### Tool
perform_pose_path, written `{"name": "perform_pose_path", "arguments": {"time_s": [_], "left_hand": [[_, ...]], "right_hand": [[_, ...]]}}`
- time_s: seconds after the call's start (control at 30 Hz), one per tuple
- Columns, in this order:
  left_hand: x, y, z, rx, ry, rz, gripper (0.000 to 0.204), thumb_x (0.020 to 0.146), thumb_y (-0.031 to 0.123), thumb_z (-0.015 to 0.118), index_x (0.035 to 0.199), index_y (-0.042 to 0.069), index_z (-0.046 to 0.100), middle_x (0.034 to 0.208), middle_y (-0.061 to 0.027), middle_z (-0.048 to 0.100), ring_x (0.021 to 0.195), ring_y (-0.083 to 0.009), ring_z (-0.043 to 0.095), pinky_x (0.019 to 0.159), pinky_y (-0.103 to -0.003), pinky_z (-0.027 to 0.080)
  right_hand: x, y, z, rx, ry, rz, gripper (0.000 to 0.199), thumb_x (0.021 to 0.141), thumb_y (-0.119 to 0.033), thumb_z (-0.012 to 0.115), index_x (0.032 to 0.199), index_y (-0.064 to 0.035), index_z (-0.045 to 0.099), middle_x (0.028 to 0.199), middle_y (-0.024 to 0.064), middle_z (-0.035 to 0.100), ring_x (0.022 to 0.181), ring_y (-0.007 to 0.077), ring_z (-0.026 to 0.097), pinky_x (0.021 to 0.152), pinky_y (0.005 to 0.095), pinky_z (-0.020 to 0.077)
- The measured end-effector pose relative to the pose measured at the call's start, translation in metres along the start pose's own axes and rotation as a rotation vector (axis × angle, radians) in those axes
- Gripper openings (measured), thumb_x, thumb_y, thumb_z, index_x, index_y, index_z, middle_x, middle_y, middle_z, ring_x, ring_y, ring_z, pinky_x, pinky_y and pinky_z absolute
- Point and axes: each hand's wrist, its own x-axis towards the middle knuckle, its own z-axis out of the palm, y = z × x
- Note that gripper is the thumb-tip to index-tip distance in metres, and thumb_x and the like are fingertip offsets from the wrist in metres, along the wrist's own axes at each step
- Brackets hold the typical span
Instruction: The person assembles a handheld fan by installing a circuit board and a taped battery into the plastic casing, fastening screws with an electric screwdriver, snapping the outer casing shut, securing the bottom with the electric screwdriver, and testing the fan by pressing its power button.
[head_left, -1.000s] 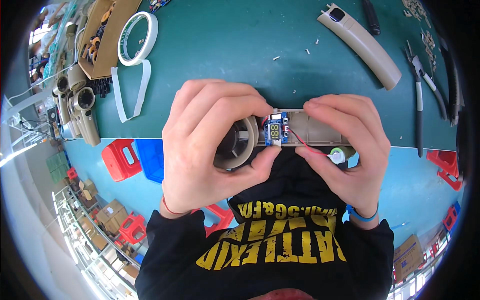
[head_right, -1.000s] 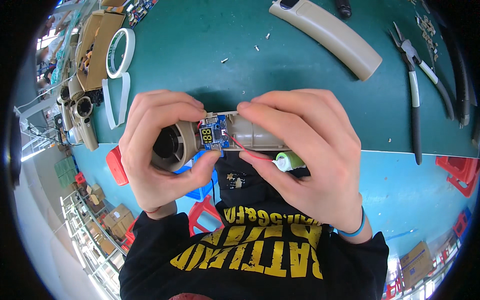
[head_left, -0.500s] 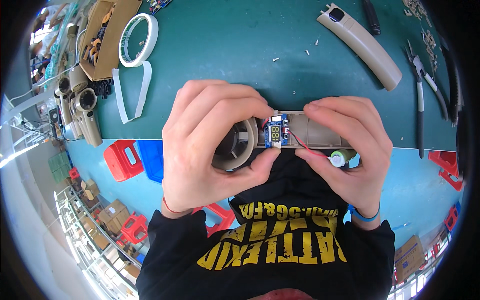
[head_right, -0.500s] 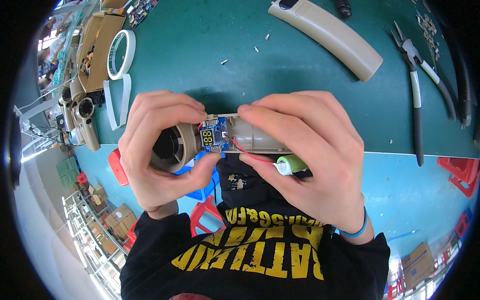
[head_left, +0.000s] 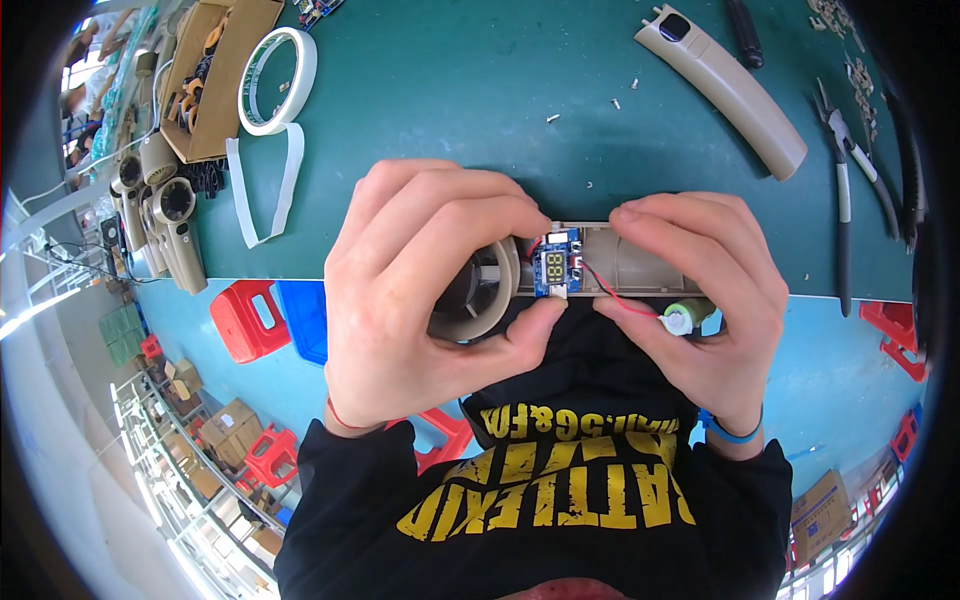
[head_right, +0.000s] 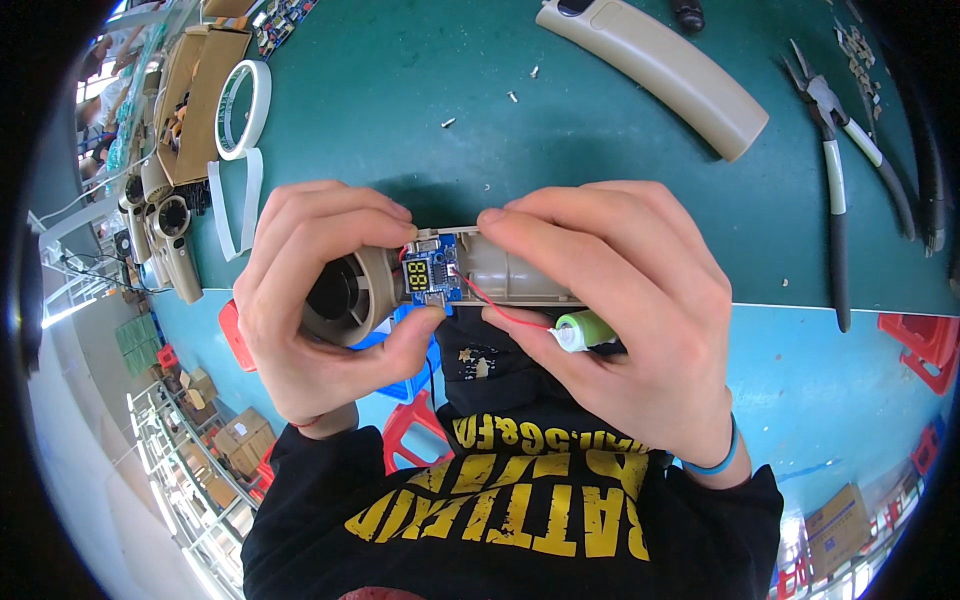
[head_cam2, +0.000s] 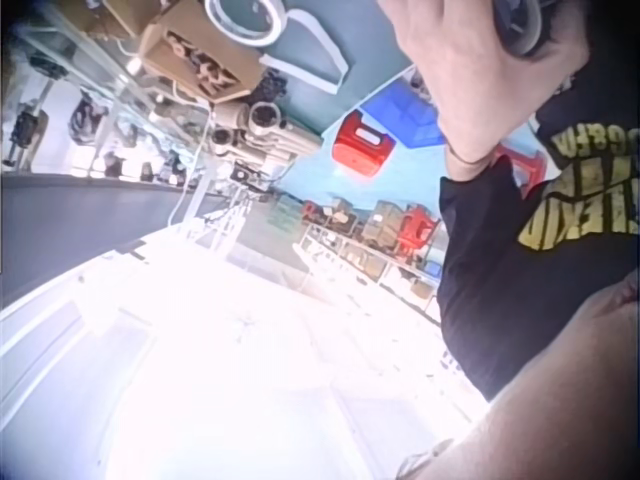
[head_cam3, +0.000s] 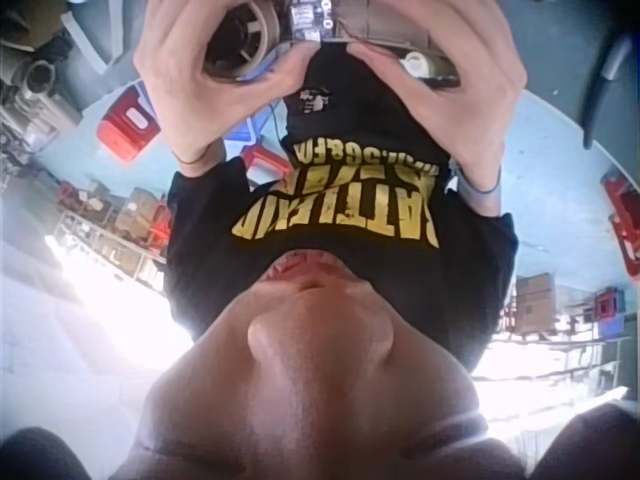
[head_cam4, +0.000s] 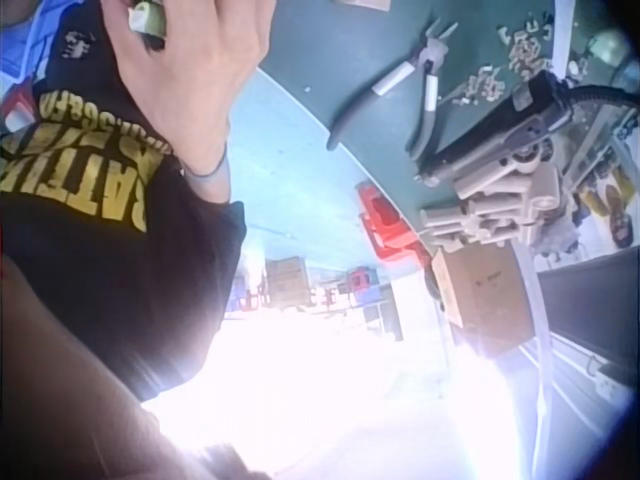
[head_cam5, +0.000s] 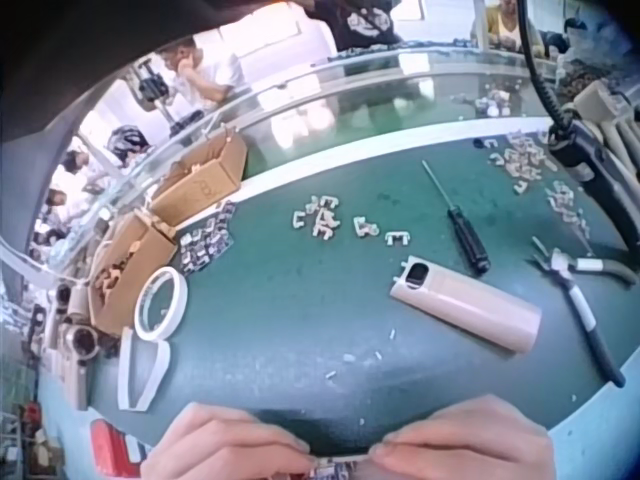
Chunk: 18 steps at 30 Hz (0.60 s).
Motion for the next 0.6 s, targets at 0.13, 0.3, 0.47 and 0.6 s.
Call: {"name": "perform_pose_path", "arguments": {"time_s": [0.13, 0.3, 0.47, 0.6], "left_hand": [[0.0003, -0.0005, -0.0002, 0.005, -0.009, 0.011, 0.042, 0.052, 0.01, 0.083, 0.091, 0.001, 0.069, 0.093, -0.0118, 0.069, 0.088, -0.0266, 0.063, 0.081, -0.035, 0.049], [0.0009, -0.0004, -0.0004, -0.011, -0.019, -0.004, 0.043, 0.052, 0.011, 0.084, 0.091, 0.002, 0.07, 0.094, -0.011, 0.07, 0.088, -0.0263, 0.063, 0.082, -0.035, 0.048], [0.0027, 0.0003, -0.0016, -0.004, -0.031, -0.004, 0.043, 0.051, 0.01, 0.085, 0.091, 0.002, 0.071, 0.094, -0.0104, 0.071, 0.088, -0.0261, 0.063, 0.081, -0.035, 0.048], [0.0033, -0.0012, -0.0014, -0.021, -0.029, 0.01, 0.043, 0.051, 0.009, 0.085, 0.091, 0.002, 0.071, 0.093, -0.011, 0.071, 0.088, -0.0263, 0.063, 0.081, -0.036, 0.049]], "right_hand": [[-0.0008, -0.0002, 0.0009, 0.001, 0.004, 0.001, 0.051, 0.056, -0.002, 0.086, 0.105, 0.0004, 0.071, 0.108, 0.0126, 0.069, 0.097, 0.0296, 0.064, 0.081, 0.0361, 0.0515], [-0.0006, -0.0014, 0.0, 0.002, -0.006, 0.005, 0.052, 0.056, -0.002, 0.086, 0.106, 0.0009, 0.071, 0.108, 0.0129, 0.069, 0.097, 0.0298, 0.064, 0.082, 0.0361, 0.0516], [-0.0012, -0.0023, -0.0004, -0.001, -0.017, 0.016, 0.053, 0.056, -0.001, 0.086, 0.106, 0.0015, 0.071, 0.108, 0.0135, 0.069, 0.098, 0.0299, 0.064, 0.082, 0.0365, 0.0517], [-0.0008, -0.0019, -0.001, 0.01, -0.017, 0.015, 0.053, 0.056, 0.0, 0.086, 0.106, 0.002, 0.071, 0.108, 0.0141, 0.069, 0.098, 0.0301, 0.064, 0.082, 0.0368, 0.0518]]}}
